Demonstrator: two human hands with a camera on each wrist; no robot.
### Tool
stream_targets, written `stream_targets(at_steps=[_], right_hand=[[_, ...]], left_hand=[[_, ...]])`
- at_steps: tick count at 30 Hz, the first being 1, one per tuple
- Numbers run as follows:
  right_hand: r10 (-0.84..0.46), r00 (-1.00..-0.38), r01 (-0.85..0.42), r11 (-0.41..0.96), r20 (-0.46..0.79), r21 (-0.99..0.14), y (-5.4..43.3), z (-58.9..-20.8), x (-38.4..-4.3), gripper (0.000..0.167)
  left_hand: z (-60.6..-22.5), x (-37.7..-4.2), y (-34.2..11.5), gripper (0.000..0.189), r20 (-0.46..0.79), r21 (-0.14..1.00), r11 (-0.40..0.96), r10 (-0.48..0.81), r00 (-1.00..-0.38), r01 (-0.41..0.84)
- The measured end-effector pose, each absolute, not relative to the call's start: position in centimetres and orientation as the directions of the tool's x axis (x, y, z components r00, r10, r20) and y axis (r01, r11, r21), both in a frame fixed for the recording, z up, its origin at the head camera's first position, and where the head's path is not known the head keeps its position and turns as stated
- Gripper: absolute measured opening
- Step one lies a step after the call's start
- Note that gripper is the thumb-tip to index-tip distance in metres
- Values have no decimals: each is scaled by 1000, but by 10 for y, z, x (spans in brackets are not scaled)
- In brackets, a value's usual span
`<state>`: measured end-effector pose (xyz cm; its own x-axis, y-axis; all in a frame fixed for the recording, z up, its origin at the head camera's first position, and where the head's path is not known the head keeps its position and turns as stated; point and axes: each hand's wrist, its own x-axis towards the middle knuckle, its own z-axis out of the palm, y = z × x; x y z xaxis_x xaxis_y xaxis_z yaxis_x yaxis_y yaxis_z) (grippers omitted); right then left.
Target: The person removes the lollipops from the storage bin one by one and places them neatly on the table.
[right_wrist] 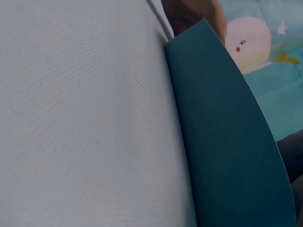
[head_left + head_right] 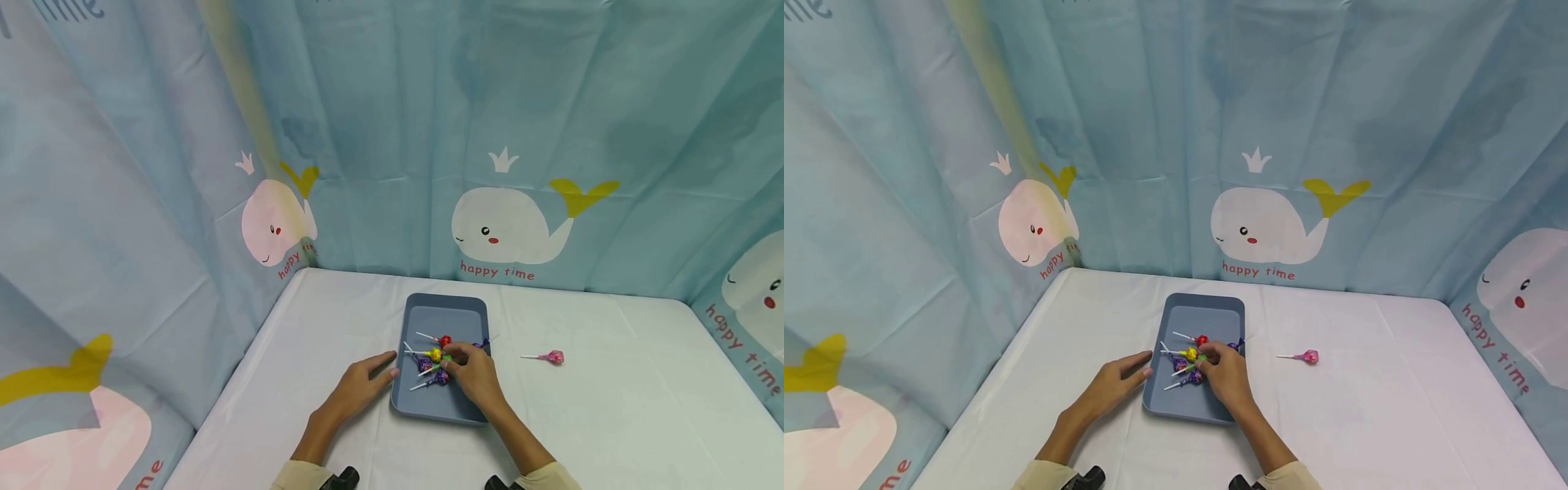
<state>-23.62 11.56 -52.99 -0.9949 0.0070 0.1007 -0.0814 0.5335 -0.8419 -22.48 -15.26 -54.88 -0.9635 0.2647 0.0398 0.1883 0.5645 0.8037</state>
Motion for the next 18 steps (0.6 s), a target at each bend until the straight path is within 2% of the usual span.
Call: stream_targets(at_steps=[10, 18], right_hand=[[41, -997, -39, 467, 65, -883, 114, -525, -230, 20], [56, -995, -49, 484, 86, -874, 120, -517, -224, 18]], left_hand=[[-547, -224, -153, 61, 43, 797, 574, 258, -965, 189], [-547, -224, -152, 61, 50, 797, 571, 263, -964, 197]])
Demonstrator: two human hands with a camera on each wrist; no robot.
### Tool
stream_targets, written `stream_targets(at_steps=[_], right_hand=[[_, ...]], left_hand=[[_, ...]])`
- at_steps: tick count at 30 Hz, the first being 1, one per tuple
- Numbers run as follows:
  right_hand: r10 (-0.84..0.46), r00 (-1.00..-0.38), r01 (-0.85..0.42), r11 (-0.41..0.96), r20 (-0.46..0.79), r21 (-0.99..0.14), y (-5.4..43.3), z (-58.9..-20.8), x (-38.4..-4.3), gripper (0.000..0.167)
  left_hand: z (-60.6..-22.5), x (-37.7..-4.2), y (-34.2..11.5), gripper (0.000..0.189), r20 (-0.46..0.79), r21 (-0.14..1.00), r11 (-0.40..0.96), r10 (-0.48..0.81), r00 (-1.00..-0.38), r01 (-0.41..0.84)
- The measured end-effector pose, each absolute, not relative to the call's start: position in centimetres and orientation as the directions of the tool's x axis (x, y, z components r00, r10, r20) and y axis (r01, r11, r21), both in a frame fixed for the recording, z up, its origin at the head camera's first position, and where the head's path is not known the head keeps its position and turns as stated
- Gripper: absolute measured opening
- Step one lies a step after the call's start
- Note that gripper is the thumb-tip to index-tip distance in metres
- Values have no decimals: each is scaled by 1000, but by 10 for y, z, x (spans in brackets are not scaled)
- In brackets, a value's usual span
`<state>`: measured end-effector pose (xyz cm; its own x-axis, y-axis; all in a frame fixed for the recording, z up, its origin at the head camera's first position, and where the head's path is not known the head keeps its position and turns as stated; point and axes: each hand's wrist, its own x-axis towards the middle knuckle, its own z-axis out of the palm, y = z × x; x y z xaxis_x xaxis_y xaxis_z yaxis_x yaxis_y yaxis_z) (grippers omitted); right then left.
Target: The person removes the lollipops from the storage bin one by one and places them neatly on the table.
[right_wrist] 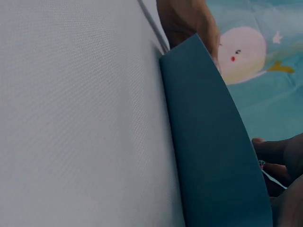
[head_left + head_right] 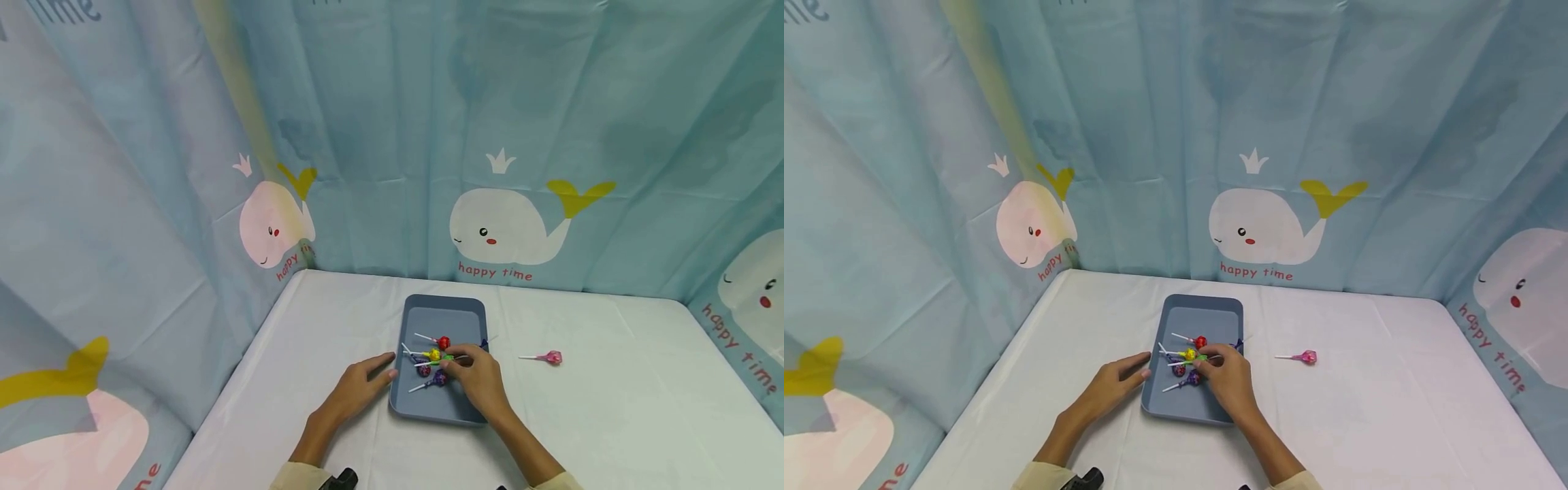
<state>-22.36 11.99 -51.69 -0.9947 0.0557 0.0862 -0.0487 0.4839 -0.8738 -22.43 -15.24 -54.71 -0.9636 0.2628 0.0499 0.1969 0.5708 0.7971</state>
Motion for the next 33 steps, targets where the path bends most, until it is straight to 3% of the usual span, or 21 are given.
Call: stream_targets(at_steps=[11, 33], right_hand=[[86, -991, -49, 481, 103, -876, 140, -505, -215, 28], [156, -985, 13, 484, 72, -875, 186, -501, -206, 31]], left_hand=[[-547, -224, -151, 61, 46, 797, 571, 265, -963, 195], [-545, -223, -152, 60, 52, 798, 568, 266, -962, 201]])
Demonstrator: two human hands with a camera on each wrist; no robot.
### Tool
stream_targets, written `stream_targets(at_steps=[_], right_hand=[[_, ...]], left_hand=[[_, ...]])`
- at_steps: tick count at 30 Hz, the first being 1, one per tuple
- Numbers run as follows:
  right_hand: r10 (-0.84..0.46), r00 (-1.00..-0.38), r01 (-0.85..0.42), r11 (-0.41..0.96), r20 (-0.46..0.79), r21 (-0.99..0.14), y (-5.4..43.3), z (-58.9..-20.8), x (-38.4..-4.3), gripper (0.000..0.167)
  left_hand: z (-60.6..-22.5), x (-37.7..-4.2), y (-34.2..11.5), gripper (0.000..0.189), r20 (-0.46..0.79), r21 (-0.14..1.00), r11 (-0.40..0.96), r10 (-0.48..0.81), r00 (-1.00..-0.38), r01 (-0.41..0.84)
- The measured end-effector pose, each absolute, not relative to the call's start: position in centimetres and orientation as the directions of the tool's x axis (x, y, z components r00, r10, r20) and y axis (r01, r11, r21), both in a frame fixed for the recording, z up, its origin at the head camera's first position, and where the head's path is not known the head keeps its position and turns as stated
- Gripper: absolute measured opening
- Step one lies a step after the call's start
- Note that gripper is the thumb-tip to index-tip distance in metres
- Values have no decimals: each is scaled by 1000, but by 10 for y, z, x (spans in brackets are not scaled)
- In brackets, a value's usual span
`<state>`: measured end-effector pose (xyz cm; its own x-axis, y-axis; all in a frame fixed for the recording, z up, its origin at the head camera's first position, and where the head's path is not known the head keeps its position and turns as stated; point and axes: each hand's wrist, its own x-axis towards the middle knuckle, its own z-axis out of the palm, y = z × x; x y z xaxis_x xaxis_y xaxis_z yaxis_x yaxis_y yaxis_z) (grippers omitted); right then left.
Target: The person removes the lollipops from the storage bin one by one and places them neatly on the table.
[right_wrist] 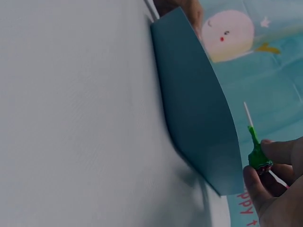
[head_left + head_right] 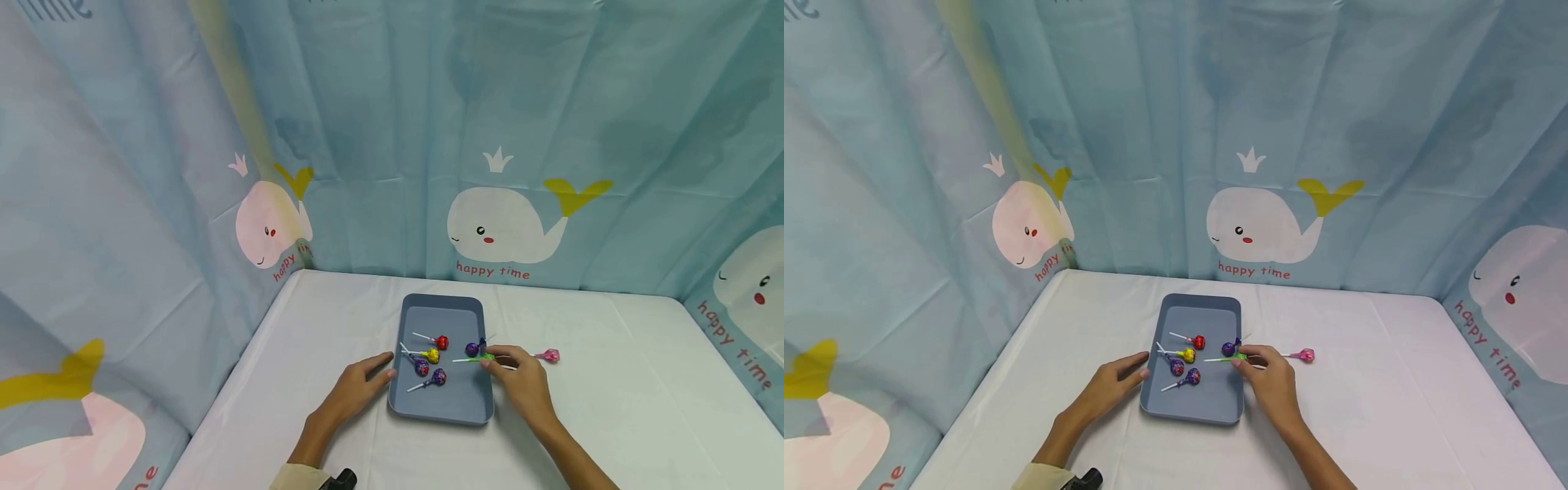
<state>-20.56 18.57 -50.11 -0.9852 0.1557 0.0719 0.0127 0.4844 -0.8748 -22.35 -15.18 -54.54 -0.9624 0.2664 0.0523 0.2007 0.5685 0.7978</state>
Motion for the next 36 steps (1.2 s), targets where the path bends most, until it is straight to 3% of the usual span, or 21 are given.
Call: stream_targets(at_steps=[36], right_hand=[[256, -967, 141, 580, 15, -803, 264, -515, -192, 42]], left_hand=[[-548, -224, -151, 61, 37, 797, 574, 263, -964, 187]])
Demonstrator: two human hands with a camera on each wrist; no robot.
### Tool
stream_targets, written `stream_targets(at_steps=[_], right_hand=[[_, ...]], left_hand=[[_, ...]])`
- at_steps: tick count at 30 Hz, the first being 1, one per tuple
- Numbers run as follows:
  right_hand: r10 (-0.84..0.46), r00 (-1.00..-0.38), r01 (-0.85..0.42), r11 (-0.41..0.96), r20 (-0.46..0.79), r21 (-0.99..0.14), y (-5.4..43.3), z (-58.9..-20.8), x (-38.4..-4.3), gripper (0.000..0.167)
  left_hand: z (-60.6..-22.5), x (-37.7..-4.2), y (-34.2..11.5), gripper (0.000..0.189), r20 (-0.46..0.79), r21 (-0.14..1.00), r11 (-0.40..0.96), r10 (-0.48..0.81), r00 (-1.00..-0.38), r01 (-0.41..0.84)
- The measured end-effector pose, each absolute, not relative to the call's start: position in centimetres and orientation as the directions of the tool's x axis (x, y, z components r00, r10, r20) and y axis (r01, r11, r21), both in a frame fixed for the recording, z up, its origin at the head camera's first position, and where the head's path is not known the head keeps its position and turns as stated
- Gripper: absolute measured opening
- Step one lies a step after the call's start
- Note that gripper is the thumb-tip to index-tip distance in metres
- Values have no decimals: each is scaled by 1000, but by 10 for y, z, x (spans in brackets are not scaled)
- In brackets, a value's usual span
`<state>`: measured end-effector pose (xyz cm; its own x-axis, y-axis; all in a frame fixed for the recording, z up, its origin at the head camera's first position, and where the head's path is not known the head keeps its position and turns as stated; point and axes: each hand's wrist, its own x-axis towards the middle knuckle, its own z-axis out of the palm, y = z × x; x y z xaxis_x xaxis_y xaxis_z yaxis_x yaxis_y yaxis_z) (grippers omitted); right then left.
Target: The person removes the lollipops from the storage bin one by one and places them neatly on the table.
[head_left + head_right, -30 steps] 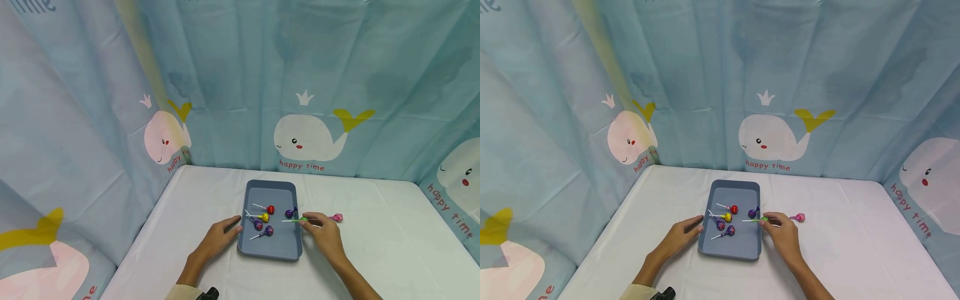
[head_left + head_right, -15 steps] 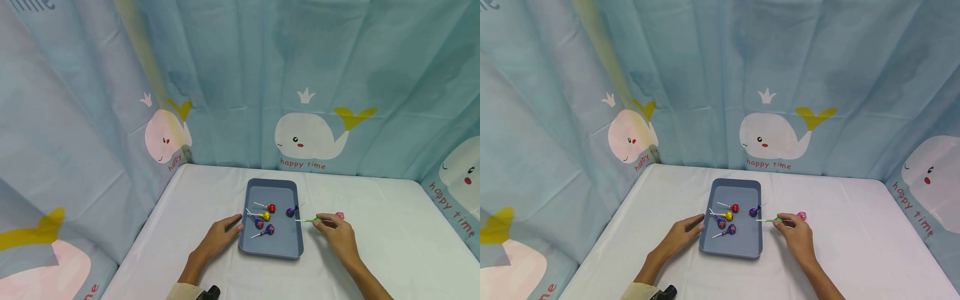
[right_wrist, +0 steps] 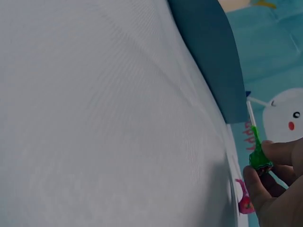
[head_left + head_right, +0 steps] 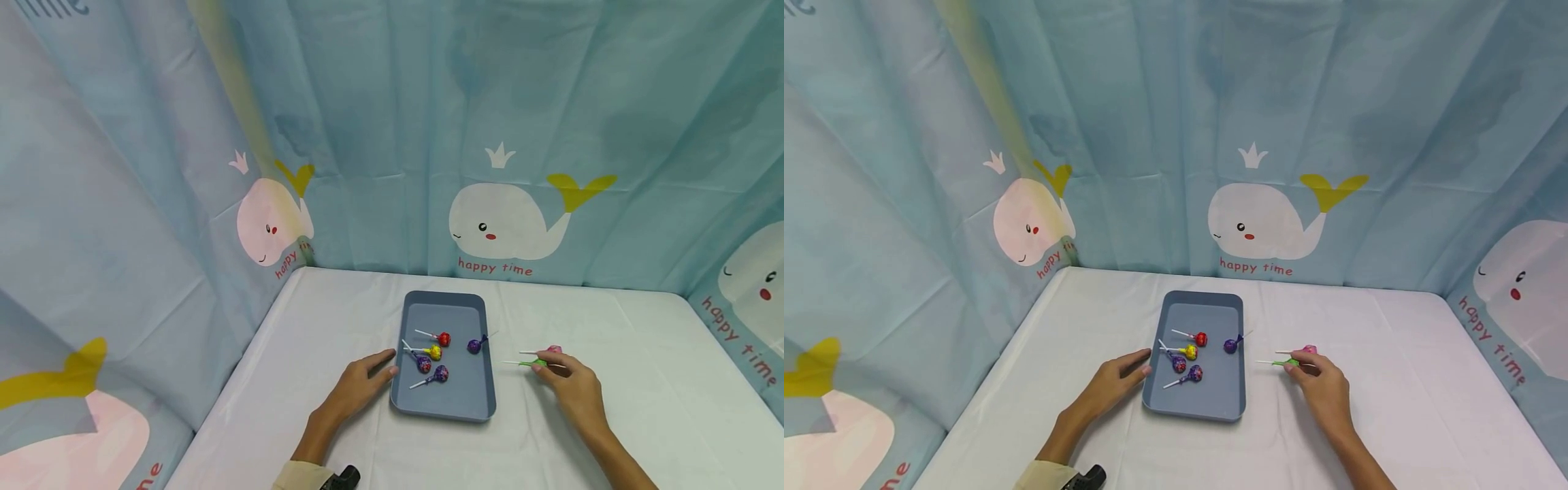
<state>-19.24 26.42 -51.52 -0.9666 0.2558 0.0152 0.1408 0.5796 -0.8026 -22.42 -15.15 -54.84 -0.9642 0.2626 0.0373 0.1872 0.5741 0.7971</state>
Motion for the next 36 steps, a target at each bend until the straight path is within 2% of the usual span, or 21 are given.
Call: stream_targets(at_steps=[21, 36], right_hand=[[295, -955, 196, 608, -10, -770, 301, -523, -196, 45], [283, -959, 209, 631, -29, -747, 304, -526, -201, 46]], left_hand=[[-548, -223, -151, 61, 46, 798, 570, 264, -963, 194], [-548, -222, -150, 62, 44, 804, 563, 264, -963, 191]])
